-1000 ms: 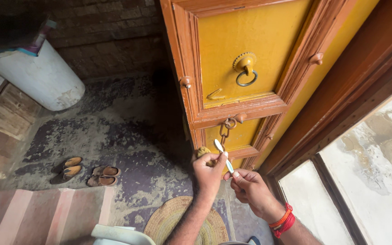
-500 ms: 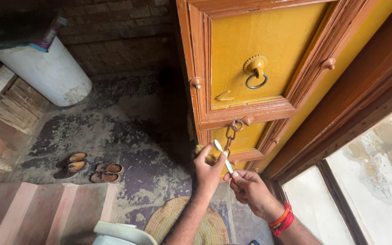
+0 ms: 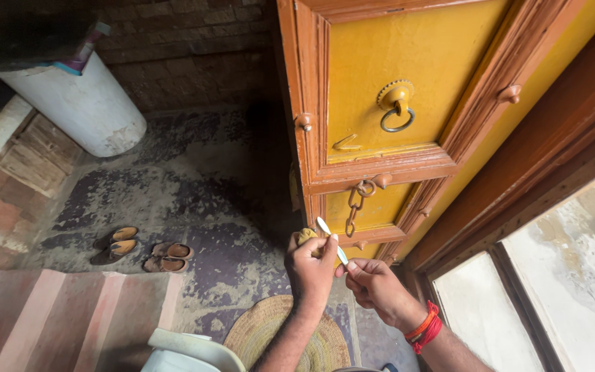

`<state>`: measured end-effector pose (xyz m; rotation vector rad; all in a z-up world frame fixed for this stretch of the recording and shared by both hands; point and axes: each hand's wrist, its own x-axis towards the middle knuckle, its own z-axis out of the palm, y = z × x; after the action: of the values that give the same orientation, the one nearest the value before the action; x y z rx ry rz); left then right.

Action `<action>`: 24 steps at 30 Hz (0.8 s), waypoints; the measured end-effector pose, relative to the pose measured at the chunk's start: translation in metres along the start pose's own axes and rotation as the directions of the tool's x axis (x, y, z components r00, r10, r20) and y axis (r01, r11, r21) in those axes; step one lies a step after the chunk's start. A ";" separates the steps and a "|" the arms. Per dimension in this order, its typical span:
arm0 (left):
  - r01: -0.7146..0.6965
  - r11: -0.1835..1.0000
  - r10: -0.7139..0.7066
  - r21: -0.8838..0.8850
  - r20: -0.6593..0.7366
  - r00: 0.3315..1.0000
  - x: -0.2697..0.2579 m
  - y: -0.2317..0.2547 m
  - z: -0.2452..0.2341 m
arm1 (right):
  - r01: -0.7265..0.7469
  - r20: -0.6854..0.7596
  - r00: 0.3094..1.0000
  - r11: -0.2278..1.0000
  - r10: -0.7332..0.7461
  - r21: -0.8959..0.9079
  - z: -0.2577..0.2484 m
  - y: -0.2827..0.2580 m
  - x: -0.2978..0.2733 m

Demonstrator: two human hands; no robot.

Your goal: The person wipes the surface of a yellow wooden door with a cloth, focusing on the frame and panels. They then use a toothbrush to scrub the metal door handle and surrounding areas.

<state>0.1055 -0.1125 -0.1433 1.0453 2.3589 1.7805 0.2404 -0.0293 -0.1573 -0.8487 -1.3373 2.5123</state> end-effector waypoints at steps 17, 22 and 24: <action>0.317 0.886 -0.308 -0.340 0.080 0.948 0.018 0.010 -0.007 | 0.004 0.047 0.999 0.999 -0.003 -0.032 0.006 -0.008 0.016; -0.006 1.000 0.004 -0.028 -0.075 0.997 0.012 0.004 -0.003 | 0.002 0.035 0.999 1.000 -0.002 -0.022 0.002 -0.007 0.014; -0.013 0.999 0.010 -0.047 -0.081 0.997 0.011 0.008 -0.002 | 0.015 0.038 0.999 1.000 -0.014 -0.022 0.000 -0.007 0.012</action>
<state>0.1002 -0.1081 -0.1314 1.0020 2.3472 1.9077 0.2298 -0.0201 -0.1561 -0.7962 -1.3805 2.5193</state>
